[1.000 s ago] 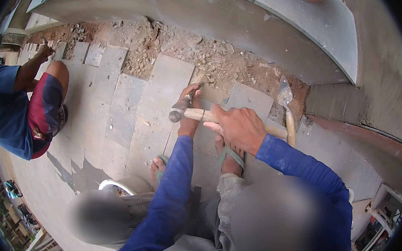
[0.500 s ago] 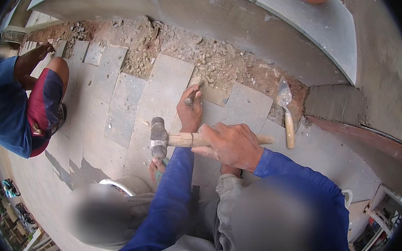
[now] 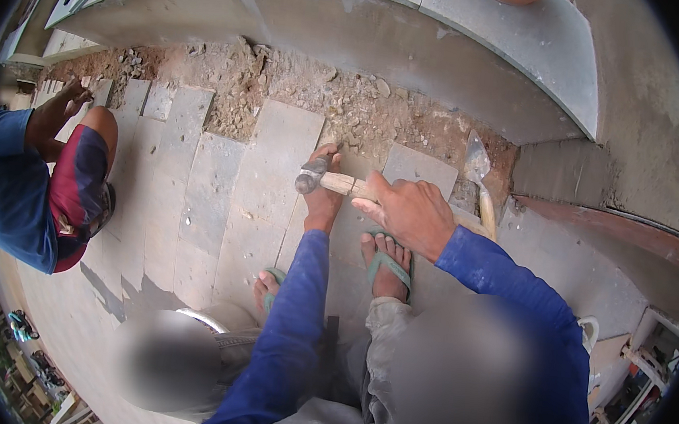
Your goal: The person is laying floor tiles in an outdoor area. They use a trowel to spread mortar and a hammer to tap the tiles into place, working alongside another person who is also laying tiles.
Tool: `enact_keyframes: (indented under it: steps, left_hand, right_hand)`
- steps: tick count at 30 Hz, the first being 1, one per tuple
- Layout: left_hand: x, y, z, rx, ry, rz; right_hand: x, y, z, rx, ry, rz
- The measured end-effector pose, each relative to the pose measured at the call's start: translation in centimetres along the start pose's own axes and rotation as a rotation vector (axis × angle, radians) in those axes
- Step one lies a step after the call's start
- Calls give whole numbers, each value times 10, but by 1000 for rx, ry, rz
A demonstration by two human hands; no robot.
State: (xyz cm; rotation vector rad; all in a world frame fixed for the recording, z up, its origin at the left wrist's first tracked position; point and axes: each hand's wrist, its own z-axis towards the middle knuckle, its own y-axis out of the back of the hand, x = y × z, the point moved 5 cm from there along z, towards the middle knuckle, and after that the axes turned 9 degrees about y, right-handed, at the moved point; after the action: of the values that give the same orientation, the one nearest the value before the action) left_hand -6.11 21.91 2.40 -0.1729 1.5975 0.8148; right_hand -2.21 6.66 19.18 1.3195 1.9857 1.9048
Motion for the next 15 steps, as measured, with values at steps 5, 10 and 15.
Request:
enact_keyframes:
  steps: [5, 10, 15]
  left_hand:
    - [4, -4, -7, 39, 174, -216]
    - [21, -4, -17, -15, 141, -352]
    - [23, -5, -22, -182, 164, -508]
  right_hand:
    - [11, -8, -16, -113, 212, 62]
    - [7, -11, -5, -54, 66, 74]
    - [39, -13, -27, -58, 157, 139]
